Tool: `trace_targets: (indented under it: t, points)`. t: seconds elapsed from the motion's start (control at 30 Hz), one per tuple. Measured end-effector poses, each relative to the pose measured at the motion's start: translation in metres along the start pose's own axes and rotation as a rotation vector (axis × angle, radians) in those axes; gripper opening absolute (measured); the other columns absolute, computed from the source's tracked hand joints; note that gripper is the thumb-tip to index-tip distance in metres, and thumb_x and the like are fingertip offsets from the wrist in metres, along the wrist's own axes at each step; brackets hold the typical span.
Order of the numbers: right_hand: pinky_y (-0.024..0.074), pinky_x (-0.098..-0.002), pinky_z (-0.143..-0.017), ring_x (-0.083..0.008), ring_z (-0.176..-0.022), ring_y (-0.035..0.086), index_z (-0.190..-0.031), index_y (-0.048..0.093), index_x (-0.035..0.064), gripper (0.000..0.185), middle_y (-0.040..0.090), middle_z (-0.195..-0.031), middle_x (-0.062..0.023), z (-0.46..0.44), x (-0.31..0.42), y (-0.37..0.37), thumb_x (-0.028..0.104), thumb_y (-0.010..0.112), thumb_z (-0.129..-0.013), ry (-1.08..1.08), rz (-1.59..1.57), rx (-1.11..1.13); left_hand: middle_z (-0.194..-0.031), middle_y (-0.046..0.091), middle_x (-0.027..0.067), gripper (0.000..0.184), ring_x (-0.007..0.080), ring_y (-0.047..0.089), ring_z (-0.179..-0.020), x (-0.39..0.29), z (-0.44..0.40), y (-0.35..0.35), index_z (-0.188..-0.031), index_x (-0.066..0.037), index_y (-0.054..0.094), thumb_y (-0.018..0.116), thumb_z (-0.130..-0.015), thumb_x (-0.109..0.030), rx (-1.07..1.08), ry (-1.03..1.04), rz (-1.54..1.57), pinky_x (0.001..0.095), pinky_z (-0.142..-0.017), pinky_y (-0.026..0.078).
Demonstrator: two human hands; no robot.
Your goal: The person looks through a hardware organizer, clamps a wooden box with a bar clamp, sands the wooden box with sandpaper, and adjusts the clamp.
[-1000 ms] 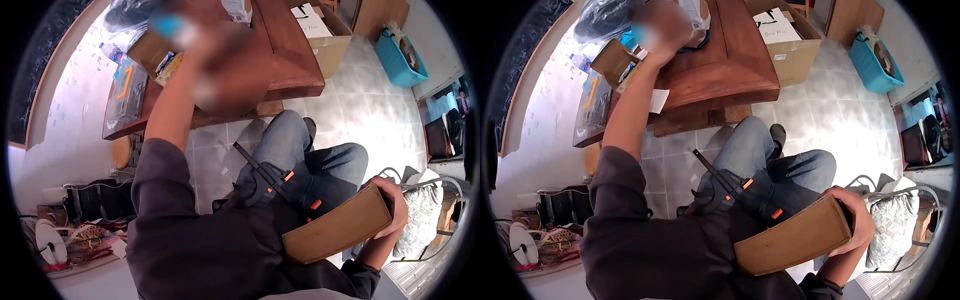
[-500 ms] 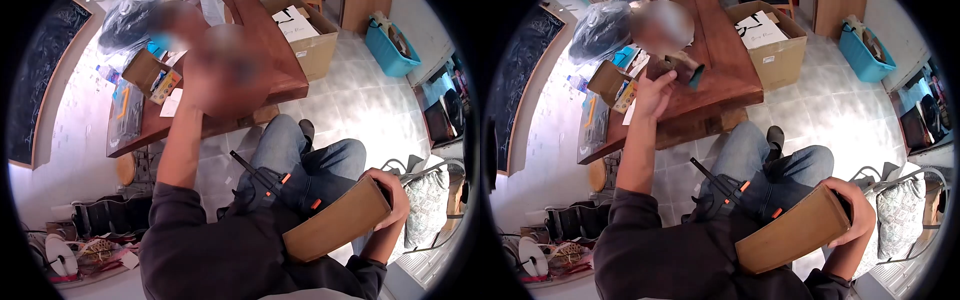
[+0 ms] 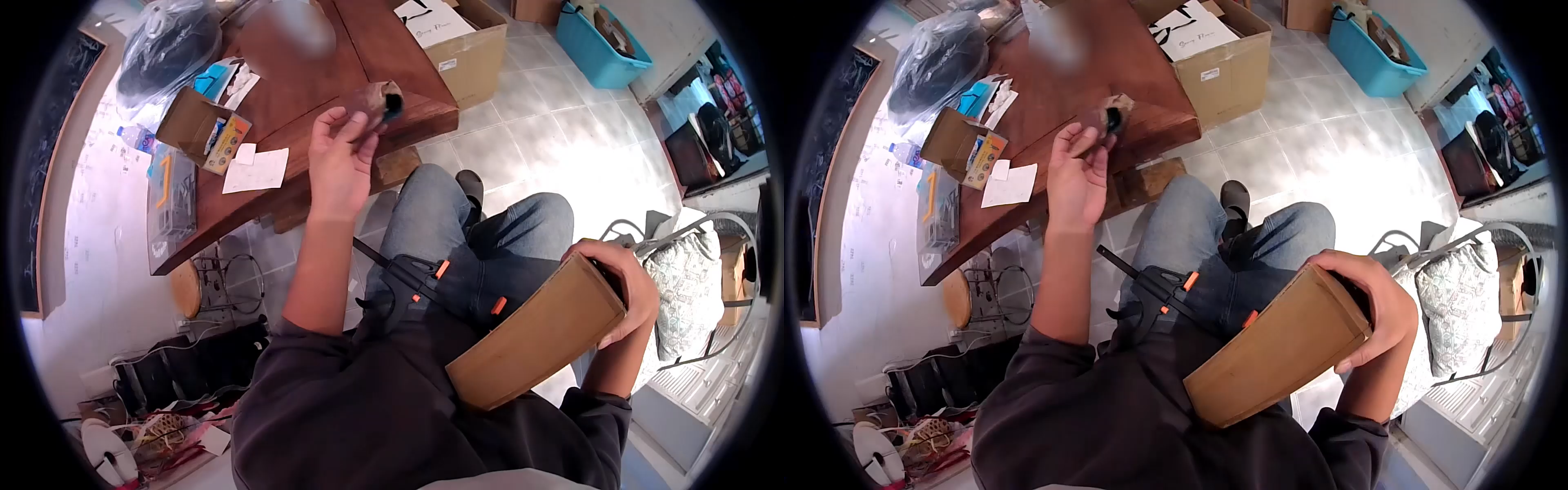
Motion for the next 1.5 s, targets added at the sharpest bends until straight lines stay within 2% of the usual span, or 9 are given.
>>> trace_targets:
  t: [0.13,0.4,0.5,0.6,0.73,0.97,1.27,1.4,1.5]
  points:
    - [0.0552,-0.0356,-0.092,-0.0247,-0.106,0.07,-0.136,0.058,-0.0092,0.119,0.069,-0.122,-0.0164,-0.002,0.0,0.0,0.053,0.104,-0.047,-0.002,0.02,0.019,-0.148,0.059,0.0273,0.042,0.0393,0.057,-0.142,-0.003,0.01,0.02,-0.141,0.016,0.049,0.052,-0.104,-0.003,0.318,-0.174,0.708,0.0386,-0.118,0.055]
    - [0.0554,-0.0367,-0.094,-0.0244,-0.11,0.07,-0.138,0.058,-0.0086,0.12,0.069,-0.125,-0.016,-0.007,0.005,0.001,0.056,0.105,-0.047,-0.002,0.029,0.009,-0.164,0.037,0.0355,0.038,0.0365,0.024,-0.163,-0.006,0.075,0.075,-0.134,0.021,0.054,0.052,-0.1,0.003,0.461,-0.272,1.055,0.0373,-0.127,0.045]
    - [0.055,-0.037,-0.095,-0.0247,-0.111,0.069,-0.139,0.056,-0.0099,0.121,0.068,-0.127,-0.0173,-0.003,0.0,0.002,0.055,0.105,-0.05,-0.001,0.042,-0.007,-0.141,0.062,0.0227,0.029,0.0335,0.045,-0.154,0.003,0.076,0.062,-0.127,0.014,0.058,0.059,-0.1,0.005,0.323,0.003,0.557,0.0363,-0.115,0.056]
    - [0.0547,-0.0385,-0.098,-0.0262,-0.114,0.068,-0.142,0.052,-0.0127,0.126,0.067,-0.13,-0.0192,0.003,0.002,0.002,0.057,0.104,-0.051,-0.02,0.083,0.0,-0.112,0.077,0.0083,0.015,0.0231,0.076,-0.089,0.015,0.091,0.065,-0.115,-0.001,0.073,0.071,-0.103,-0.009,0.132,0.023,0.104,0.0282,-0.073,0.057]
    - [0.0537,-0.0394,-0.1,-0.027,-0.118,0.066,-0.144,0.051,-0.0134,0.127,0.063,-0.136,-0.0212,0.002,0.007,0.003,0.056,0.104,-0.052,-0.067,0.055,0.029,-0.097,0.073,0.005,0.012,0.0158,0.068,-0.076,-0.007,0.149,0.102,-0.105,0.003,0.078,0.079,-0.095,-0.005,0.114,0.487,-0.715,0.0293,-0.065,0.053]
    - [0.0532,-0.0384,-0.104,-0.027,-0.119,0.069,-0.142,0.056,-0.0113,0.116,0.069,-0.133,-0.0208,-0.004,0.005,0.002,0.045,0.104,-0.053,-0.007,0.046,0.033,-0.096,0.068,0.0155,0.026,0.0309,0.068,-0.079,0.0,0.216,0.171,-0.106,0.006,0.078,0.081,-0.081,0.006,0.646,0.689,-0.616,0.0366,-0.069,0.055]
    - [0.0538,-0.0381,-0.102,-0.0242,-0.116,0.069,-0.14,0.06,-0.0105,0.107,0.071,-0.13,-0.0188,-0.012,0.013,0.006,0.04,0.104,-0.056,-0.04,0.01,0.063,-0.108,0.072,0.0213,0.033,0.0403,0.072,-0.1,0.014,0.206,0.183,-0.111,0.006,0.076,0.081,-0.079,0.003,0.81,0.596,-0.65,0.0446,-0.087,0.06]
    - [0.0535,-0.0372,-0.101,-0.0237,-0.115,0.068,-0.14,0.059,-0.0111,0.107,0.071,-0.129,-0.018,-0.013,0.007,0.001,0.038,0.103,-0.056,0.017,-0.036,-0.012,-0.098,0.075,0.019,0.02,0.0377,0.075,-0.084,-0.009,0.223,0.177,-0.108,0.004,0.076,0.081,-0.089,-0.001,0.899,0.856,-0.623,0.0421,-0.075,0.06]
    - [0.0539,-0.0362,-0.1,-0.0224,-0.112,0.068,-0.139,0.06,-0.0114,0.105,0.071,-0.127,-0.0167,-0.021,0.003,0.007,0.036,0.102,-0.056,0.025,-0.033,0.064,-0.098,0.076,0.02,0.019,0.0396,0.074,-0.085,0.003,0.202,0.177,-0.106,0.004,0.076,0.081,-0.088,-0.001,0.763,0.734,-0.654,0.0421,-0.075,0.06]
Point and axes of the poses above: each hand's wrist, its own z-axis away from the middle knuckle, its own y-axis out of the palm, x = y × z, the point moved 9 cm from there along -z, towards the middle knuckle
